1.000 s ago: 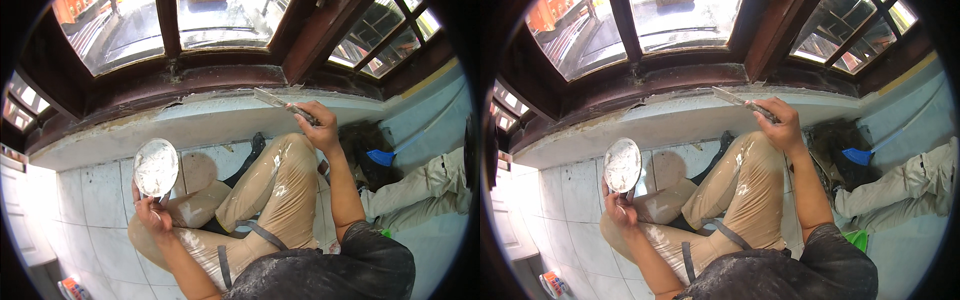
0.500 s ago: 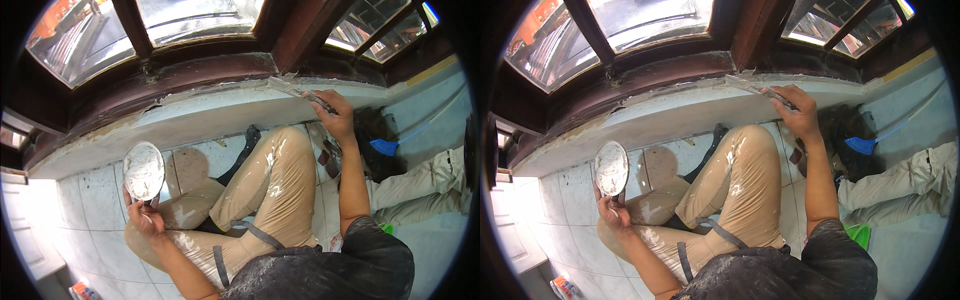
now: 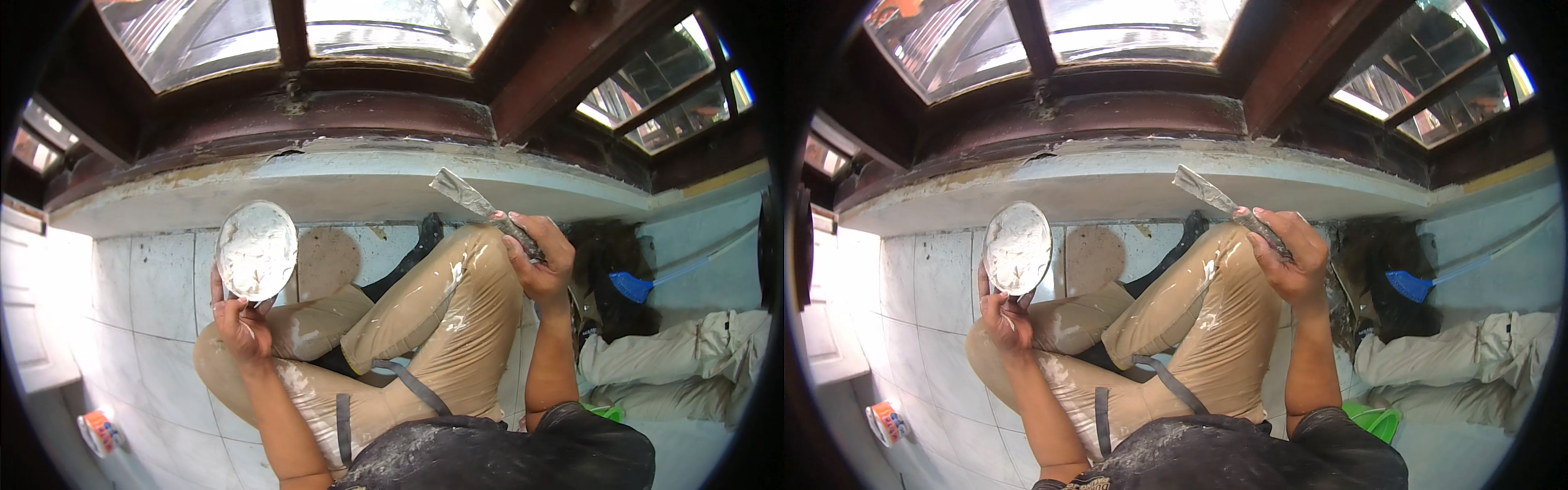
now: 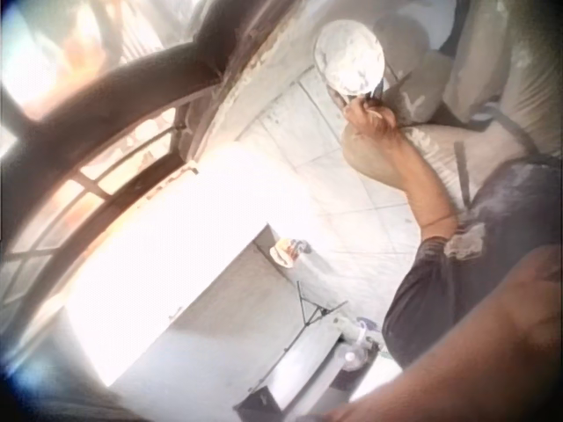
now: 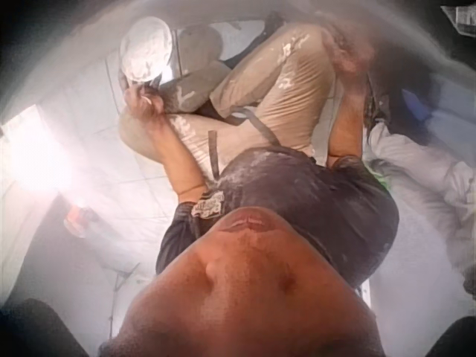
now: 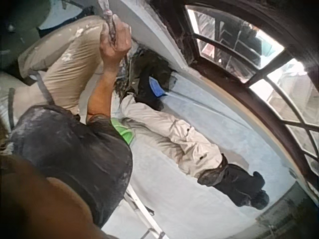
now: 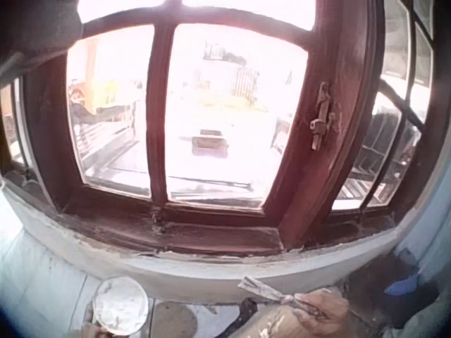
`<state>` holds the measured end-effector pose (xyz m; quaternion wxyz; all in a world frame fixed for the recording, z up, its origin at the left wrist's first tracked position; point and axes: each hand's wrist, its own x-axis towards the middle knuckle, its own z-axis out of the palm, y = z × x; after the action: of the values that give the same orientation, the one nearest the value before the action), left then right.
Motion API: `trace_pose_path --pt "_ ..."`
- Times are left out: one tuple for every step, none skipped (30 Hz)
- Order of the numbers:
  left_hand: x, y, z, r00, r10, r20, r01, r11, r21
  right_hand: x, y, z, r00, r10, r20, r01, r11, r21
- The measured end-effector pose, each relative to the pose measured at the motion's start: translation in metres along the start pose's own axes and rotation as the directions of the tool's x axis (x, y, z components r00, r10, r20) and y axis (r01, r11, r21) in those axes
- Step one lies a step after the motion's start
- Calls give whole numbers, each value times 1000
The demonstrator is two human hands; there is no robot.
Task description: The person sits on the floor and uses a putty knife to apply white filler from a small container onto the lower frame of a window sill. The person repeatedly scoops filler and smooths it along the sill's edge.
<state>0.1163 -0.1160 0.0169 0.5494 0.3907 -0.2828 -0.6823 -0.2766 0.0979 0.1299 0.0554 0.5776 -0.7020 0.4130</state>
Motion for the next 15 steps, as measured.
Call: trace_pose_path --pt "-1 0 0 1000 -6 -12 6 1000 -7 1 -5 2 1000 17 9 -17 1000 2" --pt "-2 3 0 1000 -3 -30 3 1000 -13 5 -8 7 999 27 20 -28 1000 15" --pt "-3 3 1 1000 -4 -13 3 1000 -19 3 -11 13 1000 4 -1 -4 999 45" --pt "-4 3 3 1000 -4 4 4 1000 -24 2 -18 22 998 59 26 -62 990 126" --pt "-4 1 4 1000 -12 27 13 999 -31 0 -30 33 991 118 58 -127 973 194" --pt "-6 0 4 999 -9 38 11 999 -39 -4 -44 43 979 180 93 -198 946 257" --pt "-7 0 3 999 -6 49 8 999 -48 -6 -58 53 953 234 191 -286 904 318" --pt "-8 0 0 999 4 51 -1 998 -64 -7 -70 65 915 276 295 -376 847 376" --pt "-9 -1 0 998 7 60 -2 996 -84 -10 -78 76 916 255 309 -362 858 365" --pt "-9 -6 3 998 11 65 -3 993 -118 -10 -83 80 915 257 312 -365 857 365" --pt "-9 -8 3 998 20 62 -10 989 -146 -10 -88 87 912 256 322 -370 851 372" --pt "-9 -7 4 997 10 78 1 990 -139 -10 -92 95 907 257 332 -378 844 380" --pt "-9 -6 4 996 0 94 12 991 -133 -6 -99 98 905 249 345 -374 854 363" --pt "-9 -5 2 994 -10 112 25 991 -131 -2 -104 102 926 175 333 -289 898 332" --pt "-9 -4 -2 992 -26 122 39 994 -105 3 -107 105 942 98 322 -200 933 300"
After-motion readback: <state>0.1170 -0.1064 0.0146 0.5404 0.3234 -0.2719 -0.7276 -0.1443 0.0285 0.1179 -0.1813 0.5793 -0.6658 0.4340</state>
